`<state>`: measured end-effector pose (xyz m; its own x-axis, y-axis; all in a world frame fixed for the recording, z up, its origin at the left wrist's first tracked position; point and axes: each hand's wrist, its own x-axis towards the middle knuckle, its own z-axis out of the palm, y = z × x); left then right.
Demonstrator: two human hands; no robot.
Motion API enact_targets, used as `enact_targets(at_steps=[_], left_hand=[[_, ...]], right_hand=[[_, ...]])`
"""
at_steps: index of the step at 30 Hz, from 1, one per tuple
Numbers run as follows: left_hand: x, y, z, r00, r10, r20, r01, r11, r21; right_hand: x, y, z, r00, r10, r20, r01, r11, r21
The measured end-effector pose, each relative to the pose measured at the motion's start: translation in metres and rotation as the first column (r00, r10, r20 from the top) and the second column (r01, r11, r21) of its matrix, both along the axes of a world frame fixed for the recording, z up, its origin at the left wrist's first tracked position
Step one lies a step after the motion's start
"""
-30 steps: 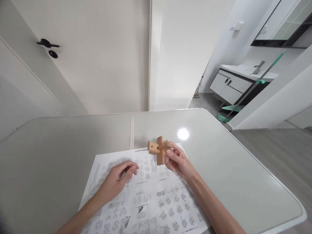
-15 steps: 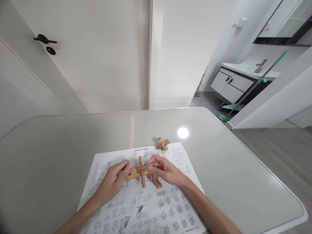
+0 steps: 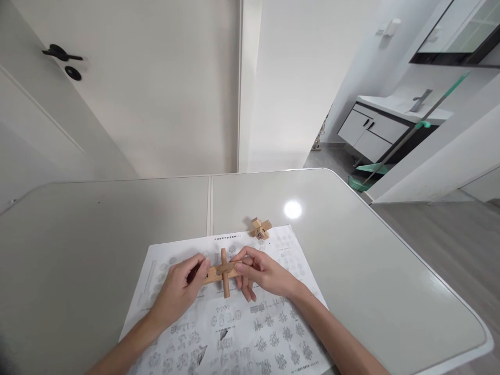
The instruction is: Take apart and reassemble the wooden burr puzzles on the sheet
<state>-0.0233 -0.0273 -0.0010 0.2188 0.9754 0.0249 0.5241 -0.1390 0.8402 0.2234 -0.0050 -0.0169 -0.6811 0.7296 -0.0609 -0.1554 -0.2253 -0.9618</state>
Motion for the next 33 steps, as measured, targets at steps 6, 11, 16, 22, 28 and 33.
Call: enact_targets(at_steps=[6,11,16,22,28,33], left_hand=[[0.0,0.001,0.004,0.999,0.032,-0.009,-0.032,0.999,-0.002],[-0.005,-0.003,0.004,0.997,-0.063,0.035,0.057,0.986,0.159],[-0.007,-0.008,0.002,0.977,-0.214,-0.022,0.215,0.972,0.094],[-0.005,-0.009,0.004,0.968,-0.234,-0.087,0.241,0.966,0.09],[-0.003,-0.008,0.007,0.972,-0.221,-0.074,0.226,0.972,0.066],[-0.001,-0.008,0.007,0.966,-0.235,-0.105,0.239,0.97,0.031]], right_hand=[[-0.002,-0.002,0.0,0.999,-0.039,0.018,0.038,0.999,0.009],[-0.005,-0.005,-0.001,0.999,-0.051,-0.001,0.051,0.999,0.012],[-0.01,-0.009,0.001,1.0,-0.016,-0.022,0.016,1.0,-0.018],[-0.013,-0.01,0.0,0.999,-0.035,-0.024,0.035,0.999,-0.017],[-0.011,-0.01,0.004,0.997,-0.068,0.038,0.069,0.998,-0.015],[-0.01,-0.009,0.003,0.996,-0.053,0.077,0.055,0.998,-0.029]])
